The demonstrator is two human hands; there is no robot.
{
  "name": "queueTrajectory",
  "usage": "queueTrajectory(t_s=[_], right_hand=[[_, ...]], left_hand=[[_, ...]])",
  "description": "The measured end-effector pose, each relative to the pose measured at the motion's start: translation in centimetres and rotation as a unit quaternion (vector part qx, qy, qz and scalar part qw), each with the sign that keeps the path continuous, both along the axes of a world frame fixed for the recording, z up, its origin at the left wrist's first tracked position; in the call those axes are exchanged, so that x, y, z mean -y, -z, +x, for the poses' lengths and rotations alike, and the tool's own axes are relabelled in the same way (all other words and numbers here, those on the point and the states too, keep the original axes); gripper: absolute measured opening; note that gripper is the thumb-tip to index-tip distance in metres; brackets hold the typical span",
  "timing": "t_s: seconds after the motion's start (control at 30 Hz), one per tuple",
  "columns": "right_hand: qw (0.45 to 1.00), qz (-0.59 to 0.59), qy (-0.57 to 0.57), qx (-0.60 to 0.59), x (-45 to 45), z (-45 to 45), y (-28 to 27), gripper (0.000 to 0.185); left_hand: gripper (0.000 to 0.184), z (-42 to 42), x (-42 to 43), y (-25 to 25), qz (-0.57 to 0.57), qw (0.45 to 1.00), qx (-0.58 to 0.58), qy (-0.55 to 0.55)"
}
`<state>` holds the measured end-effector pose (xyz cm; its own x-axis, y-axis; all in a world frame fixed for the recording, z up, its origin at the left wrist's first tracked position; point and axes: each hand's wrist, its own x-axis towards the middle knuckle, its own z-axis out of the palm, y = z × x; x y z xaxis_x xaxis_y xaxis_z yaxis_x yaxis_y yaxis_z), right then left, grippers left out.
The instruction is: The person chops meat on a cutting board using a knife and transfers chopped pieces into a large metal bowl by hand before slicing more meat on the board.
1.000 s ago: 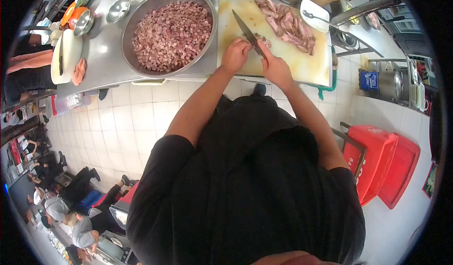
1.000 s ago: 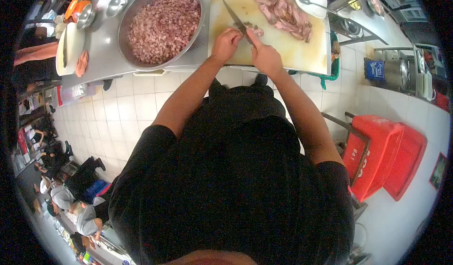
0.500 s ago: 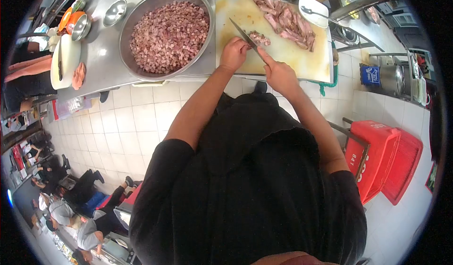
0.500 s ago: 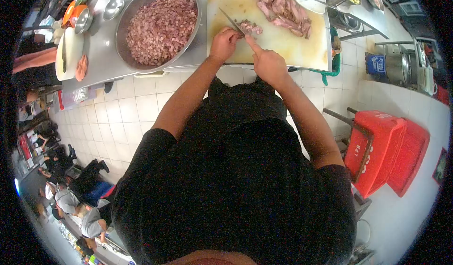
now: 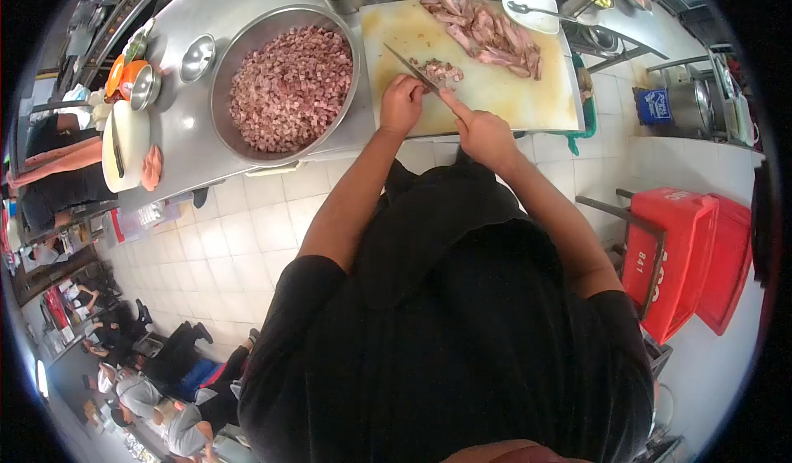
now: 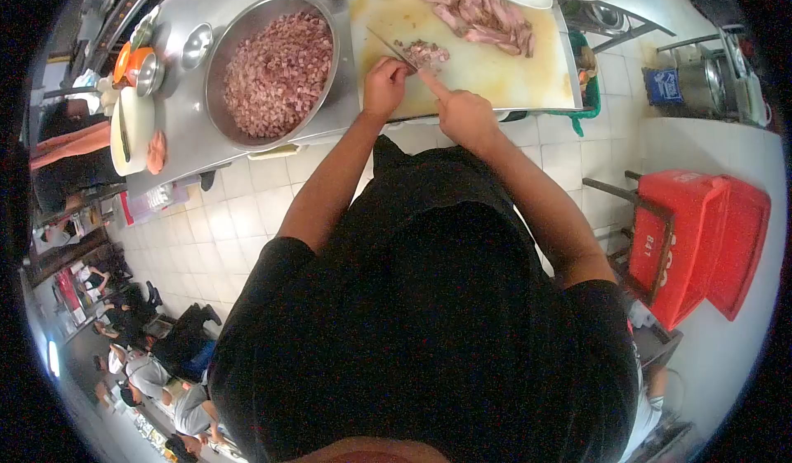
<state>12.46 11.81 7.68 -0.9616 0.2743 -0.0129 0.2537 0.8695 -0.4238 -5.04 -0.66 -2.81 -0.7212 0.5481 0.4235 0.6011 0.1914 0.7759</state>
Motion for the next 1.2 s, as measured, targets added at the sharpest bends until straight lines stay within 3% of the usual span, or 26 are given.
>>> queueTrajectory(t_s=[0.23, 0.43, 0.53, 0.6, 0.7, 0.93, 1.1, 1.2], right_hand=[[0.997, -0.052, 0.010, 0.061, 0.1, -1.5, 1.6, 0.071], [0.999, -0.028, 0.001, -0.020, 0.1, -0.5, 0.6, 0.070], [0.999, -0.034, 0.005, 0.041, 0.7, -0.4, -0.8, 0.070], [0.999, -0.047, 0.008, 0.023, 0.4, -1.3, 2.0, 0.070], [0.998, -0.045, 0.011, 0.030, 0.1, -2.3, 2.1, 0.072], [0.998, -0.055, 0.021, -0.034, 0.8, -1.2, -0.5, 0.067], [0.998, -0.062, 0.017, -0.007, 0.5, -3.1, 3.2, 0.069], [0.997, -0.072, 0.022, 0.016, 0.5, -3.0, 2.0, 0.071]], left_hand=[[0.004, -0.6, -0.4, -0.1, -0.017, 0.999, -0.045, 0.002], [0.004, 0.2, 0.3, 0.2, 0.003, 1.000, -0.029, -0.001], [0.004, -0.2, -0.1, 0.0, 0.012, 0.999, -0.041, -0.004], [0.004, -0.1, 0.2, -0.1, 0.025, 0.998, -0.064, -0.004], [0.006, -0.7, 0.3, 0.6, -0.034, 0.997, -0.075, 0.000], [0.006, 0.1, 0.5, 0.2, 0.032, 0.999, -0.003, -0.024], [0.006, -0.5, 0.8, 0.8, 0.021, 0.996, -0.074, -0.047], [0.006, -0.5, 0.9, 1.1, 0.019, 0.998, -0.008, -0.052]])
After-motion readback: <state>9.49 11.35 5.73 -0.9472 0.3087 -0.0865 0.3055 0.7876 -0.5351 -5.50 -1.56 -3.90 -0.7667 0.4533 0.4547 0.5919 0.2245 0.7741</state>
